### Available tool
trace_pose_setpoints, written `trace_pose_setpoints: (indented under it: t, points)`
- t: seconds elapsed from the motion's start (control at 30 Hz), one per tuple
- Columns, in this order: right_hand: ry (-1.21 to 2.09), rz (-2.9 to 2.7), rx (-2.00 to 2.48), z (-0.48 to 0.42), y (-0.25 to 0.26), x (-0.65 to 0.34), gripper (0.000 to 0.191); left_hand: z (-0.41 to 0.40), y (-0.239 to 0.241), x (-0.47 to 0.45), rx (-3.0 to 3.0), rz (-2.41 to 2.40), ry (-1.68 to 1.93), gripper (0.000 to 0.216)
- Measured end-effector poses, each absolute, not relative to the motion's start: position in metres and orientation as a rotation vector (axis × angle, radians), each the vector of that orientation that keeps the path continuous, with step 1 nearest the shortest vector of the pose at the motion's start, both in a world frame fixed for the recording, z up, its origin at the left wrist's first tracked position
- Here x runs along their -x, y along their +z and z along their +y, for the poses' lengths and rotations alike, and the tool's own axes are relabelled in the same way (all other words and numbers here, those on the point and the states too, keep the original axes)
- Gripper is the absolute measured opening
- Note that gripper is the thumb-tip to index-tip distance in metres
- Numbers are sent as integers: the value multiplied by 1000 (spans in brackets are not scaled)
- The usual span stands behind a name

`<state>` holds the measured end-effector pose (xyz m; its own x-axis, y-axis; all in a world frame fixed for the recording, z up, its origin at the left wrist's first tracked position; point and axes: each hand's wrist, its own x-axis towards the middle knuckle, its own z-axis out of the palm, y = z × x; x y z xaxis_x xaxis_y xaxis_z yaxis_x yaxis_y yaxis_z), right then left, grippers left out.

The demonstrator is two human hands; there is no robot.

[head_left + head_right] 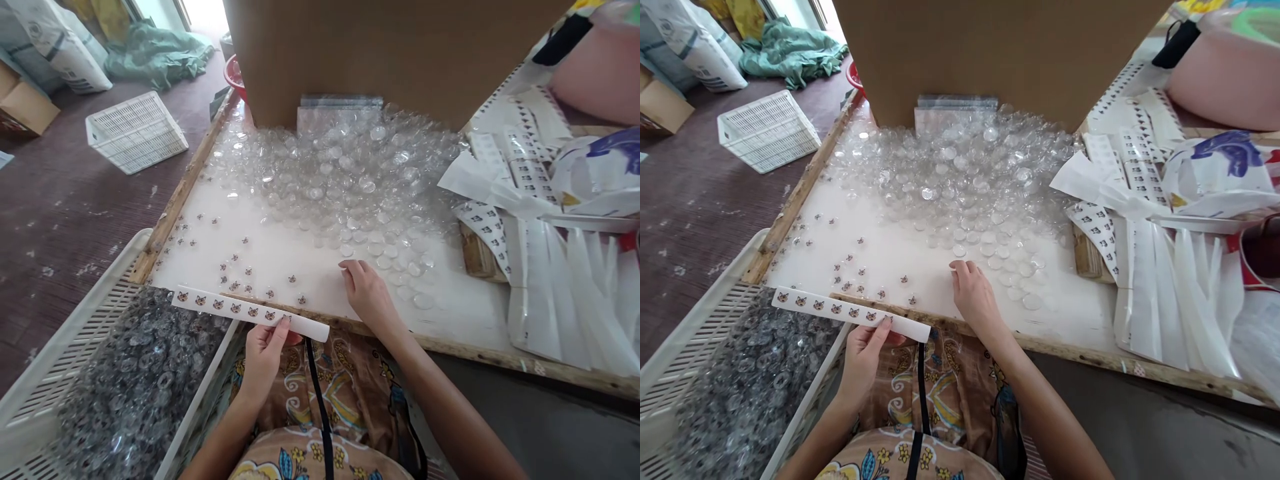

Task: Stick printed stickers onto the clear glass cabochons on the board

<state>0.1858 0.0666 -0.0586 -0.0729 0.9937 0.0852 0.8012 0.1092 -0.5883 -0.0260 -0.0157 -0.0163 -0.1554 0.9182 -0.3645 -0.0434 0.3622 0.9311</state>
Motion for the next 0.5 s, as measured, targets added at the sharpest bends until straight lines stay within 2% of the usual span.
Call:
trace_pose_setpoints:
  t: [0.1, 0.2, 0.27, 0.33, 0.4, 0.5]
  points:
    - [678, -1909, 1718, 70, -57, -187, 23, -14, -16, 24, -837, 1474, 1024, 34]
    - [556, -1882, 1808, 66, -46, -183, 21, -11, -18, 24, -835, 1488, 1017, 34]
    - [591, -1845, 1749, 57, -34, -176, 25, -8, -20, 24, -883, 1502, 1009, 34]
    - [854, -1851, 1524, 47, -21, -165, 29, -6, -22, 23, -983, 1509, 1001, 32]
    - [1142, -1835, 1270, 39, -12, -154, 23, -5, -23, 22, -1068, 1496, 1019, 28]
    - [1249, -1754, 1160, 32, -8, -144, 9, -3, -21, 23, -1021, 1450, 1110, 28]
